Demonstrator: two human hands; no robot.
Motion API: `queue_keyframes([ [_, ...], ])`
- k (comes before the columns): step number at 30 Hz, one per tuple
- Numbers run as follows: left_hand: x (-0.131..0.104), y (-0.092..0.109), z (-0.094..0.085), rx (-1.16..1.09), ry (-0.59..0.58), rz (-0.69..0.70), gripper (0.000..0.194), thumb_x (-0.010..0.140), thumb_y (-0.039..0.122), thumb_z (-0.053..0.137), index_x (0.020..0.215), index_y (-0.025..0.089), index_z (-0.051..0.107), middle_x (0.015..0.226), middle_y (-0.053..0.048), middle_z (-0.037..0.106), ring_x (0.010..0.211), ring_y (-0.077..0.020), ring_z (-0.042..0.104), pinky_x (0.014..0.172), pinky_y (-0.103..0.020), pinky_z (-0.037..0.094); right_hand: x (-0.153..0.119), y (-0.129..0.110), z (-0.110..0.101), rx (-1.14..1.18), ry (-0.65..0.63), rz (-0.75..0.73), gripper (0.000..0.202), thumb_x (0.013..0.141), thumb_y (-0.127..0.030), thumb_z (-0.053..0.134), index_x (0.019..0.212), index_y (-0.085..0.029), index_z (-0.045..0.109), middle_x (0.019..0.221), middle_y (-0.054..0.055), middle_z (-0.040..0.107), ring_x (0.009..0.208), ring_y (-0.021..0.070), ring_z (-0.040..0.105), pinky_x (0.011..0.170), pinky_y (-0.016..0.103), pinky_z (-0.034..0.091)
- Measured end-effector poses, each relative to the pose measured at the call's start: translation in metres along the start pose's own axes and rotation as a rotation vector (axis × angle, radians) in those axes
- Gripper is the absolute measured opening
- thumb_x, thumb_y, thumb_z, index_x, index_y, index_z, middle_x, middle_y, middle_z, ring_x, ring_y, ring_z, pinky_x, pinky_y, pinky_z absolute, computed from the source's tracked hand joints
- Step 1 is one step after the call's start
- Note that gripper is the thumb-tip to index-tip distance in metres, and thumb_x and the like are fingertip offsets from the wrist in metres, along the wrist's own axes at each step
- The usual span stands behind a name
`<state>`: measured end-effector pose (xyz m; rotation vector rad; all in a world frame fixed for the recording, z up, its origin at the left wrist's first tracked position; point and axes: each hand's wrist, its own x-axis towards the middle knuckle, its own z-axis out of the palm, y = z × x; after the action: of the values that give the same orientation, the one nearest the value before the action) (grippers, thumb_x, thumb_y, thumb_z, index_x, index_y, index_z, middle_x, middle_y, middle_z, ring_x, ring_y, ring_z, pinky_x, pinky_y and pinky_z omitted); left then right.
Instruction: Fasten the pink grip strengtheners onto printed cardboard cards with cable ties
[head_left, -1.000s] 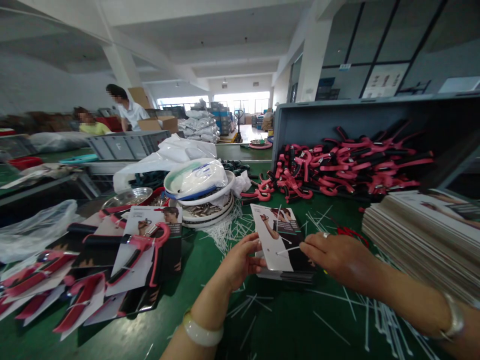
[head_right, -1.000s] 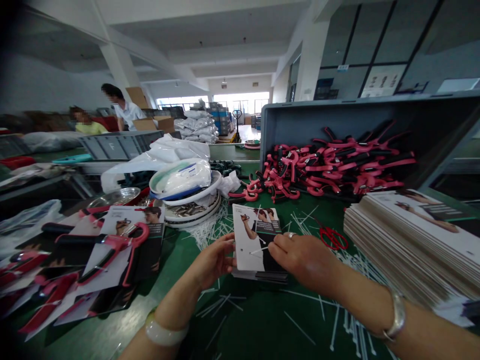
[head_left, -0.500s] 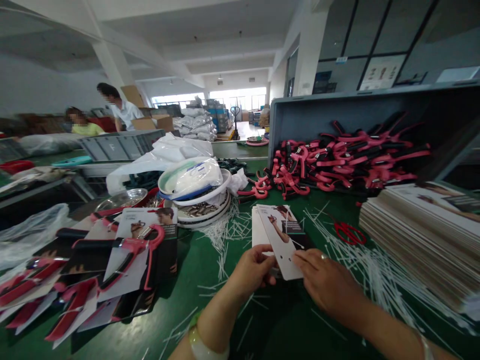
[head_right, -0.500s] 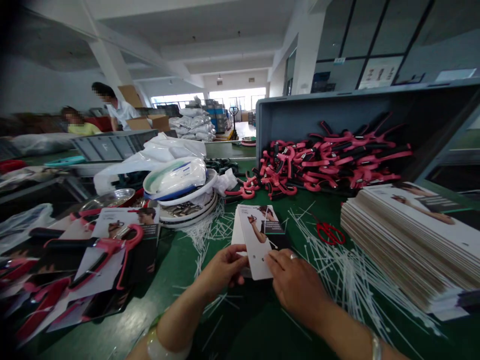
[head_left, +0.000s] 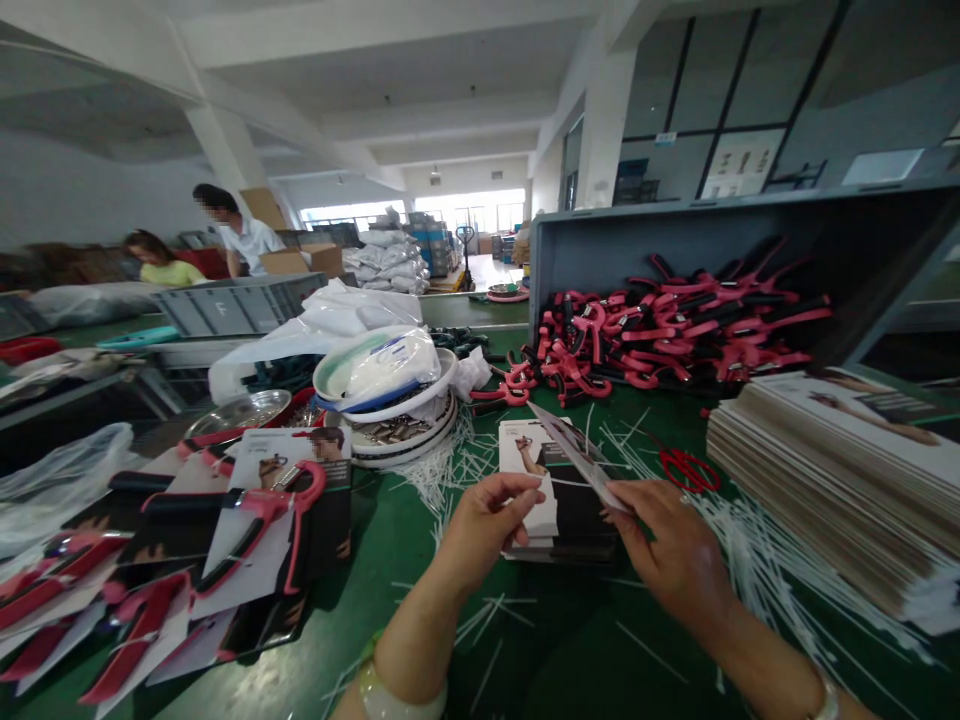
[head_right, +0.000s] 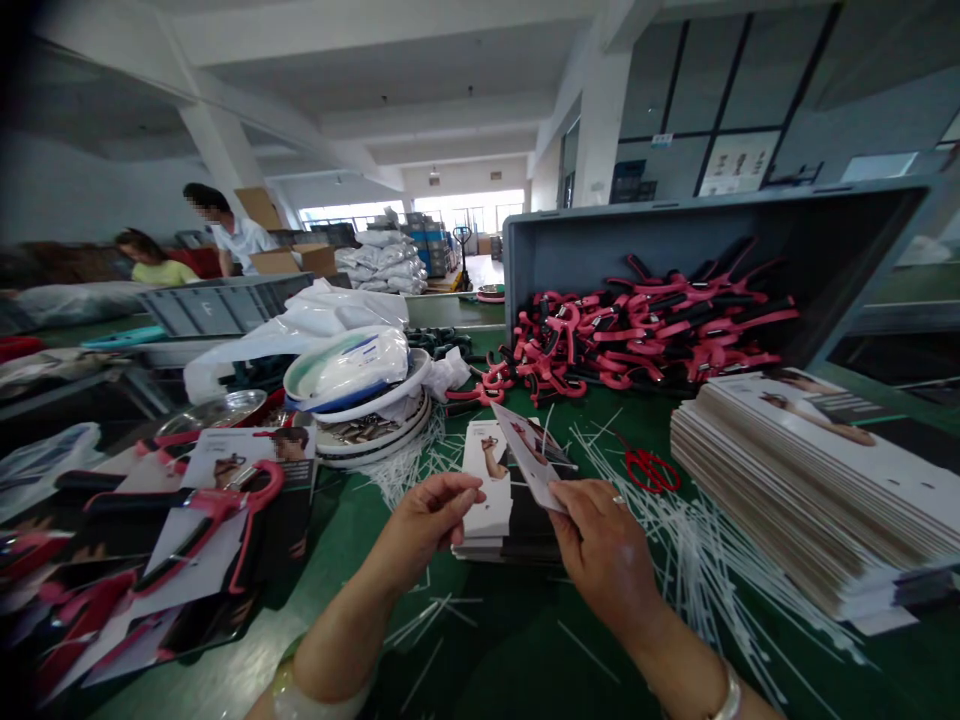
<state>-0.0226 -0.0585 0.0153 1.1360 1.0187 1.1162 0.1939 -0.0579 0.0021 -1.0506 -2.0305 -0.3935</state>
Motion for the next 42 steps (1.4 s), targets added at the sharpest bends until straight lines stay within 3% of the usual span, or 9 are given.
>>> queue_keyframes([
  [6,0.014,-0.005,0.038,-0.210,0.174,0.225,0.028,0.071,0.039,0.068,0.086,0.018,0.058,0.096,-0.002,0.062,0.059,-0.0047,0.053,0.044,-0.014,0.039,0.006,-0.005,-0.003,0.096,0.102,0.156,0.018,0.088,-0.027,0.049,0.095,-0.015,0.062,0.087,0.009,0.065,0.083,0.0197,0.060,0.075,0.033,0.048],
  [9,0.019,-0.002,0.052,-0.263,0.113,0.275,0.029,0.078,0.041,0.061,0.095,0.018,0.059,0.097,-0.004,0.063,0.062,-0.0053,0.054,0.049,-0.014,0.042,0.008,-0.004,-0.005,0.119,0.127,0.195,0.018,0.088,-0.028,0.051,0.092,-0.015,0.062,0.085,0.008,0.065,0.082,0.0192,0.060,0.075,0.032,0.048],
  [12,0.020,0.004,0.062,-0.248,0.080,0.292,0.033,0.079,0.046,0.058,0.086,0.014,0.063,0.082,-0.004,0.063,0.058,-0.0057,0.053,0.049,-0.015,0.042,0.008,-0.004,-0.006,0.142,0.119,0.216,0.019,0.088,-0.030,0.050,0.091,-0.016,0.063,0.086,0.008,0.065,0.083,0.0193,0.060,0.075,0.032,0.047],
  [17,0.024,0.002,0.070,-0.424,0.045,0.232,0.042,0.075,0.056,0.056,0.087,0.015,0.061,0.074,0.000,0.061,0.055,-0.0061,0.055,0.051,-0.018,0.047,0.007,-0.006,-0.006,0.173,0.149,0.351,0.021,0.087,-0.034,0.051,0.089,-0.017,0.063,0.083,0.006,0.064,0.075,0.0171,0.060,0.068,0.028,0.047],
  [22,0.026,-0.011,0.070,-0.296,-0.225,-0.045,0.050,0.064,0.057,0.066,0.087,0.013,0.059,0.058,0.003,0.057,0.044,-0.0049,0.051,0.044,-0.017,0.042,0.003,-0.006,-0.005,0.202,0.132,0.427,0.021,0.086,-0.036,0.052,0.085,-0.018,0.064,0.079,0.003,0.064,0.071,0.0160,0.059,0.065,0.027,0.046],
  [27,0.028,-0.012,0.067,-0.270,-0.238,-0.087,0.048,0.060,0.056,0.069,0.076,0.015,0.053,0.058,0.003,0.060,0.043,-0.0044,0.050,0.045,-0.017,0.042,-0.003,-0.005,-0.003,0.215,0.116,0.437,0.020,0.085,-0.037,0.054,0.087,-0.019,0.063,0.082,0.003,0.064,0.072,0.0166,0.060,0.066,0.028,0.047],
  [32,0.031,-0.011,0.063,-0.275,-0.262,-0.090,0.048,0.059,0.056,0.070,0.075,0.014,0.054,0.055,0.004,0.058,0.042,-0.0040,0.049,0.046,-0.017,0.042,-0.003,-0.006,-0.002,0.204,0.106,0.407,0.020,0.085,-0.037,0.053,0.087,-0.019,0.064,0.082,0.005,0.064,0.072,0.0178,0.060,0.067,0.029,0.048],
  [36,0.034,-0.014,0.061,-0.281,-0.247,-0.071,0.047,0.061,0.057,0.068,0.075,0.014,0.054,0.054,0.005,0.056,0.038,-0.0027,0.045,0.041,-0.016,0.038,-0.004,-0.006,-0.001,0.171,0.094,0.276,0.019,0.086,-0.034,0.052,0.092,-0.019,0.063,0.086,0.006,0.065,0.079,0.0194,0.061,0.072,0.032,0.049],
  [42,0.030,-0.014,0.058,-0.333,-0.076,-0.021,0.050,0.061,0.058,0.068,0.080,0.018,0.046,0.064,0.006,0.054,0.037,-0.0018,0.044,0.038,-0.014,0.037,-0.004,-0.004,0.006,0.099,-0.003,0.052,0.018,0.088,-0.026,0.050,0.099,-0.016,0.059,0.090,0.008,0.064,0.087,0.0202,0.059,0.077,0.034,0.048],
])
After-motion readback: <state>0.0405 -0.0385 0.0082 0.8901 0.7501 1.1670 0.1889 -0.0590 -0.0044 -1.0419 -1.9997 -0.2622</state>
